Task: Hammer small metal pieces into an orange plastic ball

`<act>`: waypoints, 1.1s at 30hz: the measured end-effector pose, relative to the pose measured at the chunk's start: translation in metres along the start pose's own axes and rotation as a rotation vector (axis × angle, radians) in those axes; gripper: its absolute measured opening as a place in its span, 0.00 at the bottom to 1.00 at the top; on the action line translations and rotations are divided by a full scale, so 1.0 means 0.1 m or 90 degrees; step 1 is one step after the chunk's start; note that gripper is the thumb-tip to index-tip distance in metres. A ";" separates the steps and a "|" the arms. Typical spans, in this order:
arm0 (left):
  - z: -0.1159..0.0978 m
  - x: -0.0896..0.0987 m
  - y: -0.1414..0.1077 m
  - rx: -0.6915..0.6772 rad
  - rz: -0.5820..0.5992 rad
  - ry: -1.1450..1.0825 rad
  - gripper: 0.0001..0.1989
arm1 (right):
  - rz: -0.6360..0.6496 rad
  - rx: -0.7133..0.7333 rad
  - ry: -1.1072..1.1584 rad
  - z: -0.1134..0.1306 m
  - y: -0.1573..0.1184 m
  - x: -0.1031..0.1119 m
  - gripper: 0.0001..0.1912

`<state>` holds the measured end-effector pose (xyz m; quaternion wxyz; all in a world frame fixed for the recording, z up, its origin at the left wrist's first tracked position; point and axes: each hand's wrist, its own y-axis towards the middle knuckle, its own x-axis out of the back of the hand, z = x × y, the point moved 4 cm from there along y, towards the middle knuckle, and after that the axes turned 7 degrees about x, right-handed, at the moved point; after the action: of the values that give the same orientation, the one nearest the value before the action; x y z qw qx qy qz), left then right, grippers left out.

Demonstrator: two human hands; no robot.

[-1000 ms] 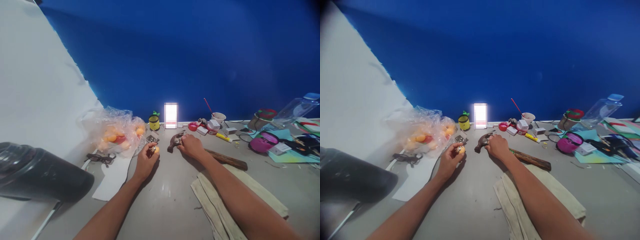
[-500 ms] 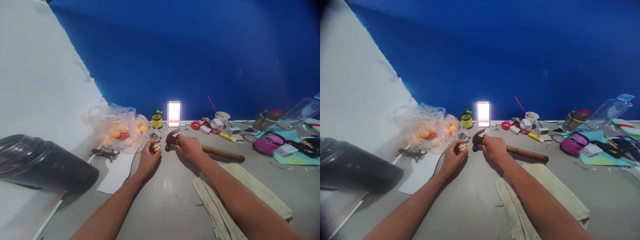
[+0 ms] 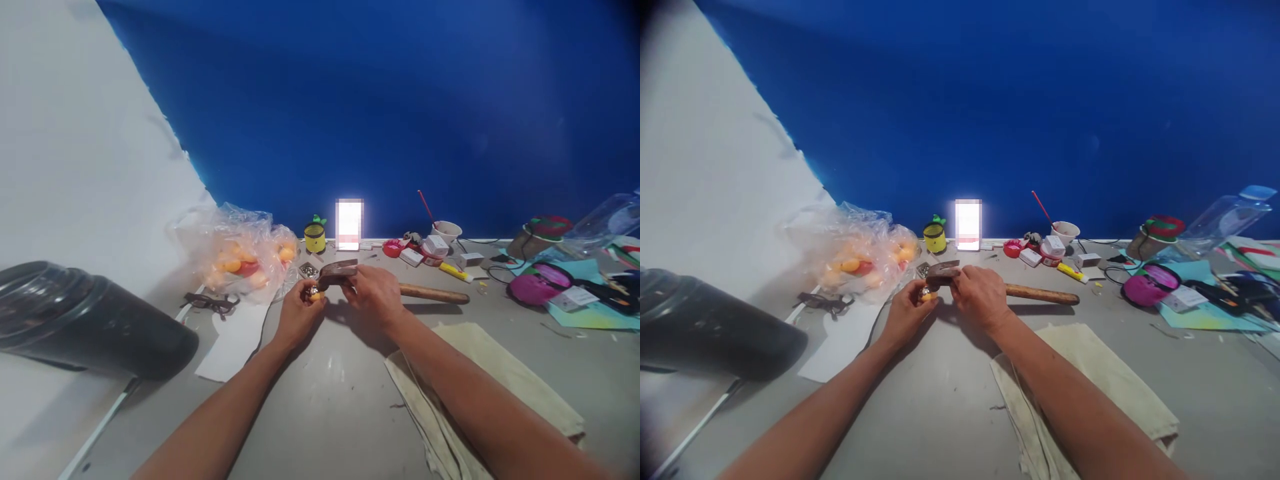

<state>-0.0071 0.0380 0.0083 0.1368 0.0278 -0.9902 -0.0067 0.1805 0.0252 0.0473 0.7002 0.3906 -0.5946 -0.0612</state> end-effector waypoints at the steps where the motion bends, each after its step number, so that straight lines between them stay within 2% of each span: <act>1: 0.00 0.00 0.00 0.000 0.001 0.000 0.16 | 0.000 0.001 0.001 0.00 0.00 0.01 0.10; 7: 0.00 -0.02 -0.01 -0.013 0.008 -0.001 0.14 | -0.073 -0.004 -0.016 0.01 0.00 0.12 0.12; 12: 0.01 0.00 0.00 -0.023 0.009 0.021 0.13 | -0.058 0.048 -0.018 0.09 0.00 0.09 0.10; 16: 0.03 -0.01 0.01 -0.021 0.017 0.005 0.13 | -0.114 0.027 -0.037 0.06 0.00 0.12 0.12; 21: 0.06 -0.01 0.02 -0.027 0.027 -0.007 0.14 | -0.071 0.055 -0.025 0.07 0.00 0.08 0.11; 26: 0.09 -0.01 0.03 -0.011 0.039 -0.018 0.17 | -0.111 0.019 -0.037 0.05 -0.01 0.13 0.14; 31: 0.03 0.00 0.02 -0.005 0.037 -0.014 0.14 | -0.048 0.055 -0.010 0.06 0.01 0.13 0.12; 33: 0.02 0.00 0.01 -0.002 0.035 -0.011 0.14 | -0.056 0.036 -0.013 0.04 0.02 0.16 0.14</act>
<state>-0.0074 0.0389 0.0062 0.1284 0.0004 -0.9917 -0.0046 0.1807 0.0158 0.0610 0.6795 0.4352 -0.5853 -0.0795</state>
